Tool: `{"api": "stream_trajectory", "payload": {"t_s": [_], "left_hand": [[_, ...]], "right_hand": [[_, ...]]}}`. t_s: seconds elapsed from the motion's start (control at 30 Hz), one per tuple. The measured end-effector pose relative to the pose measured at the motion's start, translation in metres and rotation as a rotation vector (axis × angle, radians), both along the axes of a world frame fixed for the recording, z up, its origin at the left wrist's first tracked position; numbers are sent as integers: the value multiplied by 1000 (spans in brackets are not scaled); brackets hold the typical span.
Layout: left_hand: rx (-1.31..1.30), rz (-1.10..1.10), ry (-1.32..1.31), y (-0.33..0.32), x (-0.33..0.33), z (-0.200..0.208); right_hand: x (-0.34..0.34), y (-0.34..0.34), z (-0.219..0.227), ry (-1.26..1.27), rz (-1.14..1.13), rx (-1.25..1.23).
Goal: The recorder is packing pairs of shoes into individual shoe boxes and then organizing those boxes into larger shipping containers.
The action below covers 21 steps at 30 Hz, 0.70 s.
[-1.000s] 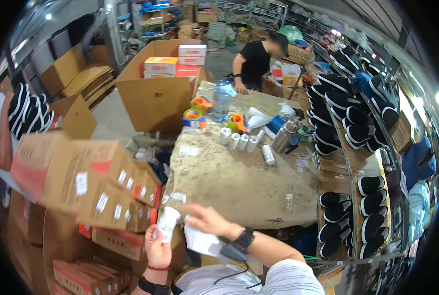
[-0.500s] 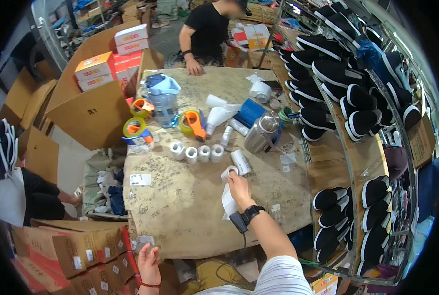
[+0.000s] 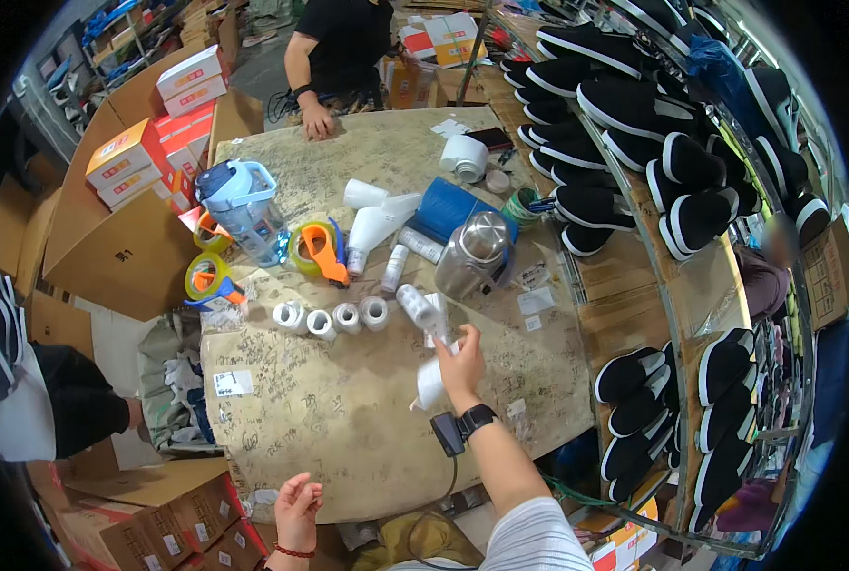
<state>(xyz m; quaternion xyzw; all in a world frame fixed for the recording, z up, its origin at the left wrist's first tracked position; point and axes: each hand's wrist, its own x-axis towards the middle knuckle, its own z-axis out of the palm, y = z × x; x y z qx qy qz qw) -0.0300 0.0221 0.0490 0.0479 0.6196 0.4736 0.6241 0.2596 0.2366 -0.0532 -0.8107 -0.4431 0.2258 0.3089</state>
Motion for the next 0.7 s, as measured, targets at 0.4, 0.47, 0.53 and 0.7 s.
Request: {"api": "stream_trajectory", "payload": {"t_s": [0.4, 0.47, 0.53, 0.7], "left_hand": [[30, -133, 33, 30, 9, -8], [5, -160, 21, 28, 9, -11], [49, -198, -1, 29, 11, -16], [5, -184, -10, 40, 15, -9]], "right_hand": [[48, -44, -46, 282, 114, -31], [31, -46, -7, 179, 100, -74], [18, -23, 10, -97, 38, 82], [31, 13, -21, -161, 51, -47]]}}
